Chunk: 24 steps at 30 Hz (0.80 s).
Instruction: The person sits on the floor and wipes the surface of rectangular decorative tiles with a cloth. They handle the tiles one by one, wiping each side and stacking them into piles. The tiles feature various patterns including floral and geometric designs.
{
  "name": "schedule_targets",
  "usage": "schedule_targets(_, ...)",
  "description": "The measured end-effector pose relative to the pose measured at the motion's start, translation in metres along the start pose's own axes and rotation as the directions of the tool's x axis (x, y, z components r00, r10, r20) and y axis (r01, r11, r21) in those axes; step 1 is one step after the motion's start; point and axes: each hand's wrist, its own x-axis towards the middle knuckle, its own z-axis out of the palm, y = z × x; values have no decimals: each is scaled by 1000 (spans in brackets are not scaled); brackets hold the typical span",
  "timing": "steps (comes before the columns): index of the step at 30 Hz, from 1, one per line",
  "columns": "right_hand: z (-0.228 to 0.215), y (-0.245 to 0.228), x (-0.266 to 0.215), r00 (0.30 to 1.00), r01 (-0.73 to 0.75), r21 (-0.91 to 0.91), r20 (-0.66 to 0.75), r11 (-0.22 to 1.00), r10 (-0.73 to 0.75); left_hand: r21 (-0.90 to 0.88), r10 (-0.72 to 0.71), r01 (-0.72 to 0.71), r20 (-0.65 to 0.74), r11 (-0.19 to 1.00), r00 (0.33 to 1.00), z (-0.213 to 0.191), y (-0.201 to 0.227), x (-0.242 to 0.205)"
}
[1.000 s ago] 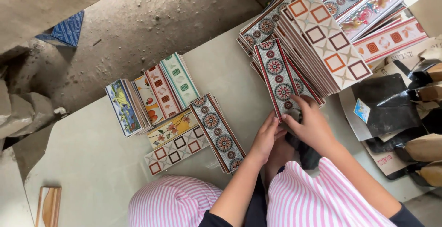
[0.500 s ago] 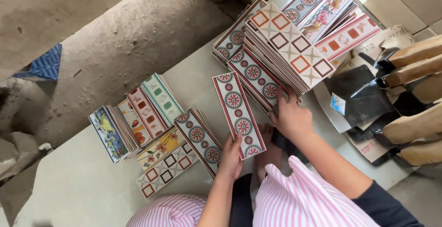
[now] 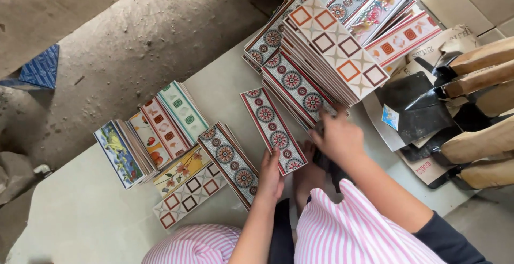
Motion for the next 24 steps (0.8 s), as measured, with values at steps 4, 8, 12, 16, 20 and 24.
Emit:
schedule_targets(4, 9, 4, 3, 999, -24, 61, 42, 998, 22, -6, -6, 6, 0, 1000, 1000, -4, -16, 10)
schedule_targets(8, 7, -2, -1, 998, 1, 116, 58, 993, -8, -37, -11, 12, 38, 999, 999, 14, -17, 13)
schedule_targets(12, -4, -16, -15, 995, 24, 254, 89, 967, -48, -58, -50, 54, 69, 997, 996, 10, -28, 21)
schedule_targets(16, -4, -6, -12, 992, 15, 308, 116, 951, -53, -49, -45, 48, 56, 998, 997, 9, -24, 18)
schedule_targets(20, -8, 2, -6, 983, -100, 337, 177, 936, 41, -24, -49, 51, 53, 998, 997, 19, -8, 4)
schedule_targets(24, -12, -6, -11, 977, -80, 289, 212, 954, 18, -18, -53, 55, 80, 998, 995, 16, -12, 10)
